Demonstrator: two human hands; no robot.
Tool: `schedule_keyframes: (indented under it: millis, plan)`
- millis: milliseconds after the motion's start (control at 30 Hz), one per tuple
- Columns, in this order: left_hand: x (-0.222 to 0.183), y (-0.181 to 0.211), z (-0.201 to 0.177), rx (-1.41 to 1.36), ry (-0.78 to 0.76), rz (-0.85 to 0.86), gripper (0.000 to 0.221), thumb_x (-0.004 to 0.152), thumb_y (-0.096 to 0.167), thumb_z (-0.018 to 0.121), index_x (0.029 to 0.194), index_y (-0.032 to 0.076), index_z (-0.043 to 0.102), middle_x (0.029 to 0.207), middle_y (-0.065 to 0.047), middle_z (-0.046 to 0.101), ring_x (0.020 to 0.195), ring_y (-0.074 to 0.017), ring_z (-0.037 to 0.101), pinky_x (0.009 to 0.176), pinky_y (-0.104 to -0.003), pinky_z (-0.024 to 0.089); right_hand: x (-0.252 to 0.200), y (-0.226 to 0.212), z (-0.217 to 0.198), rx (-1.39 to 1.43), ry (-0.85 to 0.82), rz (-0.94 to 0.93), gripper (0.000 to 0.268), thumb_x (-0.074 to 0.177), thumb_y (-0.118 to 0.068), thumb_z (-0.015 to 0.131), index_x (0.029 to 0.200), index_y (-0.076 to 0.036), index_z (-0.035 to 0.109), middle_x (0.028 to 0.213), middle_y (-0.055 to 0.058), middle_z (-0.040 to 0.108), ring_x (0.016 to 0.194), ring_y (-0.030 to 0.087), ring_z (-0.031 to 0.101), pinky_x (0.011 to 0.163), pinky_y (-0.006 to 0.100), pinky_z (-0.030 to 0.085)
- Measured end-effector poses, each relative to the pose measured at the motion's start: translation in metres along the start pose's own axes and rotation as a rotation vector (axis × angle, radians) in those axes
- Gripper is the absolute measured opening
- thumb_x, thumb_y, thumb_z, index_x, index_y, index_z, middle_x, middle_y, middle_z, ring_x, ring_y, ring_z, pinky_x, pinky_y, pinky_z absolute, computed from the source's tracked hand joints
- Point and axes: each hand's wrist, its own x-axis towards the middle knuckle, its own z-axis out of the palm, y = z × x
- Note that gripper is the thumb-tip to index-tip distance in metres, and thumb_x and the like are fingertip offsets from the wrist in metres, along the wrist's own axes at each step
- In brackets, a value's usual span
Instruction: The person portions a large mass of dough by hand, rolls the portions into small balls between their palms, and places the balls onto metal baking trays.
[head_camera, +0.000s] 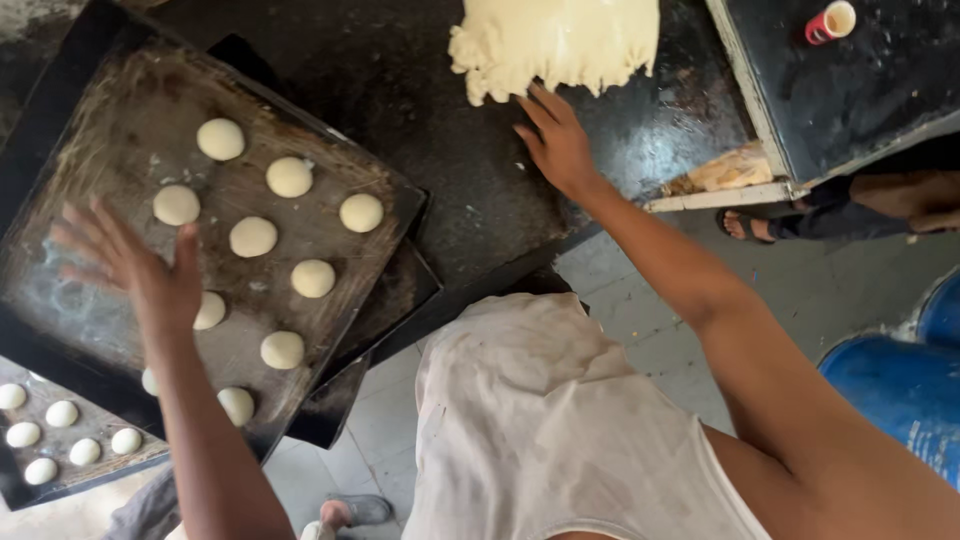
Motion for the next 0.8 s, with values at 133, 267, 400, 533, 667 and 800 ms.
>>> schedule_keyframes:
  millis: [133, 267, 400, 533, 667, 800]
  plan:
    - [0.048, 0.162, 0.034, -0.678, -0.106, 0.262, 0.073, 0.114, 0.024, 0.07, 0.168, 0.007, 0.025, 0.175, -0.014, 0.033, 0.167, -0.032, 0.026, 0.14, -0.048, 0.021, 0.075, 0.014, 0.036, -0.159, -0.07, -0.08, 0.056, 0.088, -0.02, 0.078, 0.138, -0.003, 0.058, 0.144, 0.021, 0.055, 0.135, 0.043, 0.049, 0.105, 0.051, 0.045]
    - [0.088, 0.325, 0.125, -0.52, -0.232, 0.507, 0.071, 0.105, 0.001, 0.059, 0.168, 0.005, 0.027, 0.163, -0.024, 0.044, 0.154, -0.0378, 0.038, 0.128, -0.053, 0.021, 0.088, 0.021, 0.062, -0.228, -0.254, 0.021, 0.038, 0.087, -0.007, 0.068, 0.123, 0.0, 0.062, 0.126, 0.019, 0.061, 0.121, 0.038, 0.057, 0.1, 0.049, 0.051]
    - [0.075, 0.406, 0.203, -0.586, -0.568, 0.23, 0.089, 0.09, -0.011, 0.047, 0.172, 0.015, 0.023, 0.153, -0.015, 0.054, 0.147, -0.0325, 0.046, 0.132, -0.05, 0.023, 0.048, 0.019, 0.038, -0.16, -0.275, 0.068, 0.025, 0.081, -0.008, 0.066, 0.104, 0.002, 0.069, 0.108, 0.019, 0.068, 0.102, 0.037, 0.066, 0.082, 0.046, 0.057]
    - [0.054, 0.38, 0.243, -0.397, -0.366, 0.469, 0.096, 0.078, -0.011, 0.057, 0.163, 0.002, 0.015, 0.163, -0.027, 0.039, 0.149, -0.0366, 0.036, 0.117, -0.058, 0.001, 0.003, 0.008, -0.023, 0.251, -0.531, 0.247, 0.017, 0.08, -0.006, 0.067, 0.094, -0.001, 0.076, 0.092, 0.021, 0.074, 0.083, 0.036, 0.073, 0.075, 0.046, 0.056]
    - [0.046, 0.366, 0.253, -0.512, -0.375, 0.375, 0.084, 0.091, -0.01, 0.053, 0.167, 0.007, 0.022, 0.169, -0.02, 0.037, 0.16, -0.0337, 0.029, 0.13, -0.053, 0.008, -0.064, -0.012, -0.128, 0.793, -0.483, 0.34, 0.028, 0.084, -0.017, 0.067, 0.104, 0.001, 0.074, 0.094, 0.018, 0.075, 0.084, 0.031, 0.075, 0.079, 0.046, 0.057]
    - [0.024, 0.394, 0.229, -0.562, -0.226, 0.249, 0.064, 0.109, 0.0, 0.051, 0.166, -0.001, 0.022, 0.172, -0.023, 0.033, 0.162, -0.0332, 0.031, 0.134, -0.055, 0.009, -0.054, 0.018, -0.155, -0.062, 0.09, -0.086, 0.057, 0.092, -0.045, 0.062, 0.13, -0.002, 0.064, 0.126, 0.017, 0.072, 0.122, 0.03, 0.062, 0.107, 0.057, 0.033]
